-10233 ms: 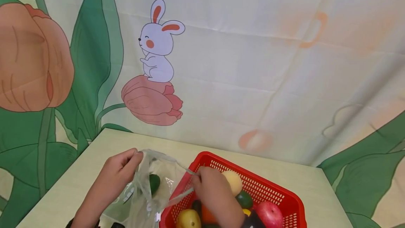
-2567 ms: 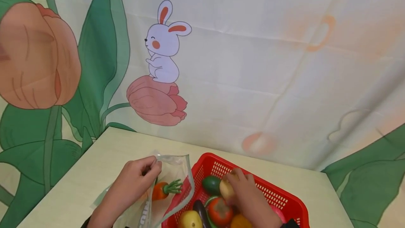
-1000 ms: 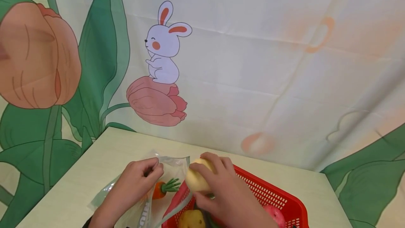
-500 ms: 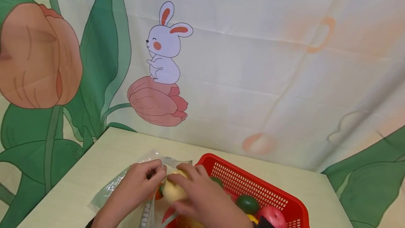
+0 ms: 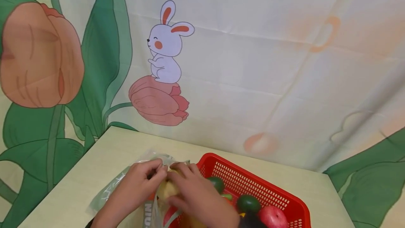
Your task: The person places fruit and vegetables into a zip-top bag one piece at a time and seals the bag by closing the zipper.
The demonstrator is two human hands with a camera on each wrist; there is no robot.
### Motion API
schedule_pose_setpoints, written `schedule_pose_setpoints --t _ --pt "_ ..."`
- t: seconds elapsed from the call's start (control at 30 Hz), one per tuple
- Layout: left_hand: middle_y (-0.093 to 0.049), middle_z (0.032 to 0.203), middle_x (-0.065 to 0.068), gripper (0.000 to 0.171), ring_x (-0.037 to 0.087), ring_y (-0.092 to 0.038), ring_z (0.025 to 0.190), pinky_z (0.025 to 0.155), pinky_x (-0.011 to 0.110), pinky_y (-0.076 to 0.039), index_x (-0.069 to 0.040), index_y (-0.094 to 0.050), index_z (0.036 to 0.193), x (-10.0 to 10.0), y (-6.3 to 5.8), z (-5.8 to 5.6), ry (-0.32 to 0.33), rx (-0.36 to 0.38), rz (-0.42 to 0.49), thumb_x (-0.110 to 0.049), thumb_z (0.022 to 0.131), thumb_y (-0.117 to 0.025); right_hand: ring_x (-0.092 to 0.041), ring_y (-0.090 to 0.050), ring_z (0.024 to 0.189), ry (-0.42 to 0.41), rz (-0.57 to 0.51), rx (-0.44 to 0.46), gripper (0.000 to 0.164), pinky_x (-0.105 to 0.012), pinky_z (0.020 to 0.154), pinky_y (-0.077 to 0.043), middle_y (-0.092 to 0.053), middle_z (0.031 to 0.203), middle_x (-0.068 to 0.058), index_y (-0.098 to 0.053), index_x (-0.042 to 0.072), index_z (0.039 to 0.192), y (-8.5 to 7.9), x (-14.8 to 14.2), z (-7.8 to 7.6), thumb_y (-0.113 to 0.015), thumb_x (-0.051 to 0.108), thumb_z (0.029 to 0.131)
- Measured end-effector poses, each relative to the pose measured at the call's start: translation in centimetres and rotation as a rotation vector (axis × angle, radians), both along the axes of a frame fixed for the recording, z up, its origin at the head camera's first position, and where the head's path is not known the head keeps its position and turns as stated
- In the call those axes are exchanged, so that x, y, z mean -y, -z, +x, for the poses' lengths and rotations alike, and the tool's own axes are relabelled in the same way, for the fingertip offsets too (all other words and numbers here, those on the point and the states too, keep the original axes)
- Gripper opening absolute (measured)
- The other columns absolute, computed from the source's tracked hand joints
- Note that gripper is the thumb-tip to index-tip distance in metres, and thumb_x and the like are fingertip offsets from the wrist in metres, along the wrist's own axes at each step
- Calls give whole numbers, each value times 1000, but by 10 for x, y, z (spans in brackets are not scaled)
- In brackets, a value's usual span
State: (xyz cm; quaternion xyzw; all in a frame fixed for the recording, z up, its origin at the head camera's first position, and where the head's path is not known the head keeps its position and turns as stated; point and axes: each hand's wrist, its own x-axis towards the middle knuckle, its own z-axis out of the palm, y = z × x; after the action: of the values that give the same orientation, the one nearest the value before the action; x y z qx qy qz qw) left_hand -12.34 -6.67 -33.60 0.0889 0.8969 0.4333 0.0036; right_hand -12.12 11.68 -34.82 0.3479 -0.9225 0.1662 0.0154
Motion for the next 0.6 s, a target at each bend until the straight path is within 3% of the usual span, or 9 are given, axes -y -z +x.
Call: schedule_pose_setpoints --t 0.13,0.23,0.37,0.5,0.6 --pt "-37 50 -8 27 6 -40 51 47 19 -31 -25 -42 60 1 -1 1 -5 -18 -8 -26 86 -48 -4 -37 116 18 2 -30 54 -22 82 -49 -35 132 18 -38 35 129 6 4 -2 -57 53 81" --pt "-39 50 -9 28 6 -41 49 48 19 -32 -25 -42 60 2 -1 1 3 -9 -2 -27 87 -47 -5 -39 115 30 13 -43 55 -18 78 -49 -36 132 17 -38 33 130 8 4 -3 -58 50 82" --pt "-39 52 -6 25 10 -42 50 47 21 -34 -22 -46 64 4 -3 1 20 70 16 -29 89 -46 -6 -41 115 42 20 -34 55 -15 74 -49 -39 129 15 -38 32 131 9 3 -3 -61 43 82" --pt "-37 55 -5 24 10 -41 53 47 21 -34 -21 -48 66 4 -5 1 12 100 12 -29 88 -45 -4 -43 111 105 5 49 55 -18 78 -49 -44 123 16 -38 34 130 8 0 -3 -62 44 82" --pt "-36 54 -5 24 10 -42 54 48 21 -35 -21 -47 65 4 -5 1 -3 96 8 -29 88 -45 -4 -49 94 229 -44 176 53 -17 70 -49 -51 108 14 -42 32 123 6 -4 -6 -61 53 78"
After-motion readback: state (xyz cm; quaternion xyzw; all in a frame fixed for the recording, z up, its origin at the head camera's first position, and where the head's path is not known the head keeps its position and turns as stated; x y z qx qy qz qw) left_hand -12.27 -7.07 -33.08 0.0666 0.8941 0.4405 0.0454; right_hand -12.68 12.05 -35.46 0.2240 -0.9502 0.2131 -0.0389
